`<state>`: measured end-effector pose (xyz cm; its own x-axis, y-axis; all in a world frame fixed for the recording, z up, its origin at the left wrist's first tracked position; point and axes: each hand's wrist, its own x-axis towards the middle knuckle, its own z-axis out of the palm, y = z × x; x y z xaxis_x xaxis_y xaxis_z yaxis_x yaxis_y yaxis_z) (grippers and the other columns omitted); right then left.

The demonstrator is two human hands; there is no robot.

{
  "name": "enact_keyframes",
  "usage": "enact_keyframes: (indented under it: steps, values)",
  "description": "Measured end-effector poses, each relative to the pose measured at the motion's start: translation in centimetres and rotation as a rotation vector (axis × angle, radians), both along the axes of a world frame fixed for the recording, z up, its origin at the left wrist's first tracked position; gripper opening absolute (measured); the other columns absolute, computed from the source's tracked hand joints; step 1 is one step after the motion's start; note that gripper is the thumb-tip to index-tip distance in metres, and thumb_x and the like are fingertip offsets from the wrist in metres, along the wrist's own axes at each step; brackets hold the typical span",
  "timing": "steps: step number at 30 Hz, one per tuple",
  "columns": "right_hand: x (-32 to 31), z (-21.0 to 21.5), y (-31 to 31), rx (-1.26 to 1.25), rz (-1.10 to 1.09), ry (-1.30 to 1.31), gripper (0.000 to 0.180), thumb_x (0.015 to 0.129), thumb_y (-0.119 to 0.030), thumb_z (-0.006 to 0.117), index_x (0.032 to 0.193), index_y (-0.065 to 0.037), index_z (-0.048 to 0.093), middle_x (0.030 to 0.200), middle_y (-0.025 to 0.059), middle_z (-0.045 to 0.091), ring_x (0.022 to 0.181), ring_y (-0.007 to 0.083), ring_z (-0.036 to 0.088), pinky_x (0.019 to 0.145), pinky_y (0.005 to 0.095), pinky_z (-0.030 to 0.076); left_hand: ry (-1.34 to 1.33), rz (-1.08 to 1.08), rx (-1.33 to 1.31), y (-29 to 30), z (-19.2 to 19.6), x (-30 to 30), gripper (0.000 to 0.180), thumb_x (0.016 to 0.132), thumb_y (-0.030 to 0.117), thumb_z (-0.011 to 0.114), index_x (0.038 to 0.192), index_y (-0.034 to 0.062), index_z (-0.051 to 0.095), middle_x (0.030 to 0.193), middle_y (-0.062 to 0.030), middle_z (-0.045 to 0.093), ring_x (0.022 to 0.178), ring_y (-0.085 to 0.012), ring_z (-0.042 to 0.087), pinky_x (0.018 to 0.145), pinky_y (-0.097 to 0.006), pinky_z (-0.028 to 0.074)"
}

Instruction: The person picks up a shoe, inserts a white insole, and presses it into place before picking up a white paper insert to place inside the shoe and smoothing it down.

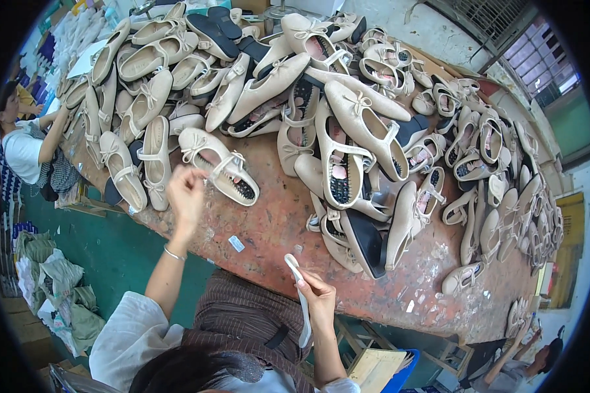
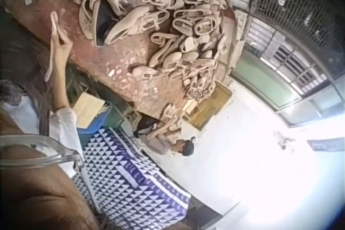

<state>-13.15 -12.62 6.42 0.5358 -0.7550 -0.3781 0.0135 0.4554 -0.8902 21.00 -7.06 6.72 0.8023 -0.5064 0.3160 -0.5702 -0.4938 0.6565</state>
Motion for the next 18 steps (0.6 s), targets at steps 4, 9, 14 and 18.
enact_keyframes:
  steps: [4,9,14,18]
  values:
    - [-0.3,-1.3,-0.5,0.407,-0.121,-0.143,0.034,0.091,-0.017,0.068,0.119,0.002,0.064,0.113,0.0162,0.068,0.097,0.0261,0.068,0.085,0.0414,0.059,-0.19,-0.17,-0.142,-8.3,5.9,1.6,0.044,0.08,0.005,0.066,0.123,-0.0003,0.06,0.095,-0.015,0.058,0.082,-0.029,0.059,0.078,-0.038,0.05]
    - [-0.7,-2.7,2.9,0.831,-0.217,-0.51,0.059,0.094,-0.029,0.065,0.14,0.002,0.043,0.13,0.0193,0.059,0.112,0.0317,0.062,0.101,0.0513,0.051,-0.049,-0.094,0.199,-17.3,4.7,5.9,0.035,0.073,0.023,0.08,0.095,-0.0001,0.066,0.094,-0.0188,0.071,0.086,-0.0398,0.067,0.076,-0.047,0.052]
    - [-2.3,-1.7,6.4,0.548,0.0,-0.365,0.057,0.09,-0.022,0.069,0.135,0.008,0.051,0.139,0.0252,0.051,0.123,0.0339,0.057,0.108,0.0516,0.044,0.201,-0.473,-0.48,-11.7,8.4,2.7,0.02,0.076,0.0,0.076,0.08,-0.0011,0.057,0.071,0.0023,0.058,0.064,-0.0053,0.05,0.059,-0.024,0.043]
    - [-4.0,-2.4,5.9,0.321,0.121,-0.206,0.061,0.093,-0.049,0.063,0.118,0.007,0.064,0.128,0.0202,0.062,0.113,0.0275,0.063,0.098,0.0388,0.049,0.032,-0.846,-0.268,-4.2,12.0,-3.5,0.015,0.074,-0.002,0.072,0.081,-0.0026,0.059,0.073,-0.0078,0.049,0.065,-0.0194,0.05,0.06,-0.03,0.04]
